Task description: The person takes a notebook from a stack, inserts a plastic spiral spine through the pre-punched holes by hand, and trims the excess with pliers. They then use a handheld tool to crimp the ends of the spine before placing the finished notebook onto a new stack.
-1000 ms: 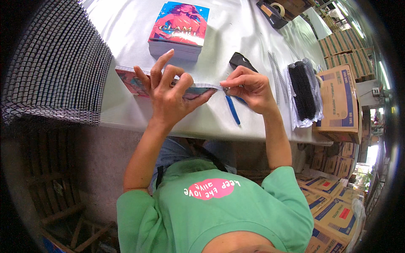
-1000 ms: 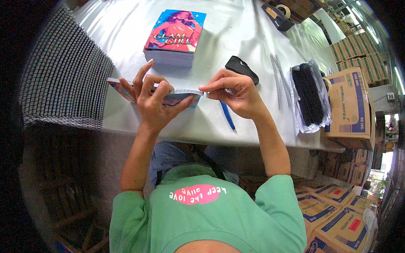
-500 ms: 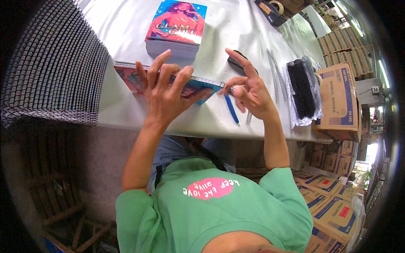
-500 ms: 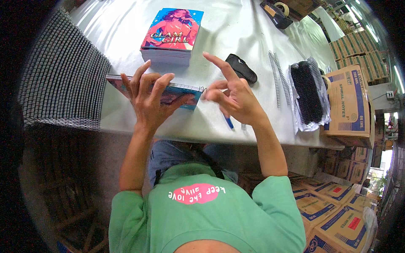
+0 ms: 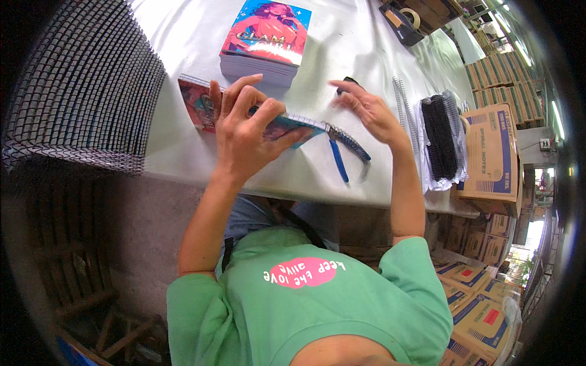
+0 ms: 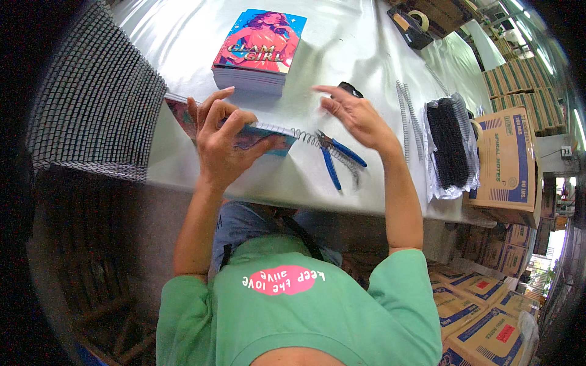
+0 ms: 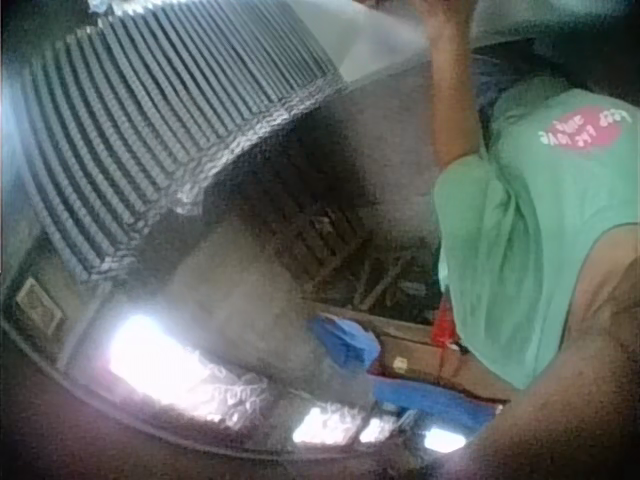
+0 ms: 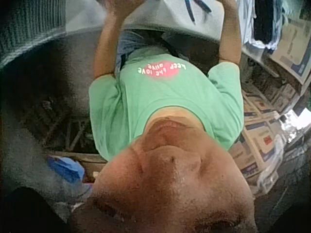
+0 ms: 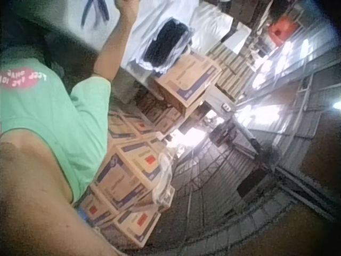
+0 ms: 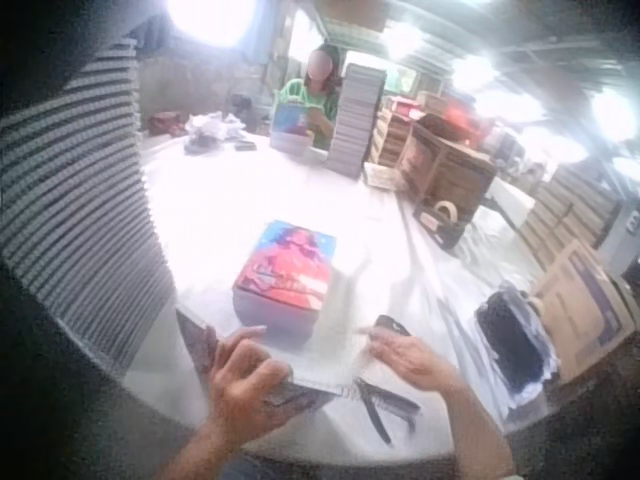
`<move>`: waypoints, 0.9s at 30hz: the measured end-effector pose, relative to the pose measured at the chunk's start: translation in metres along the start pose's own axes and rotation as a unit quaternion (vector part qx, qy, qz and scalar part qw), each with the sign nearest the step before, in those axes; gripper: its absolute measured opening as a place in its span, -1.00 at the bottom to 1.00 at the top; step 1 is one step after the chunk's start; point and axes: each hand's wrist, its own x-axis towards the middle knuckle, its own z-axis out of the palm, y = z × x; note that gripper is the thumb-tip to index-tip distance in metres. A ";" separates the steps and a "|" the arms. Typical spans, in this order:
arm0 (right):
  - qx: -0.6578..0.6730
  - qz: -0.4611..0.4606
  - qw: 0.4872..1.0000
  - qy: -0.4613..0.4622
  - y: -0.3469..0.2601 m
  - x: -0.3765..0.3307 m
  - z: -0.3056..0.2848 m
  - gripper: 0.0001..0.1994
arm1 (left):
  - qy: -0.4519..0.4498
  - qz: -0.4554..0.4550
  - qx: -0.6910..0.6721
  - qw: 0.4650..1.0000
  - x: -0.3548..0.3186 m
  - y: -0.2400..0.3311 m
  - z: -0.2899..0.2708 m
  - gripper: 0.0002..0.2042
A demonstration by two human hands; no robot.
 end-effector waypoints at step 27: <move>0.365 -0.340 0.856 -0.137 -0.026 0.021 0.020 -0.76 | 0.007 0.005 0.009 1.000 -0.007 0.002 -0.008 -0.49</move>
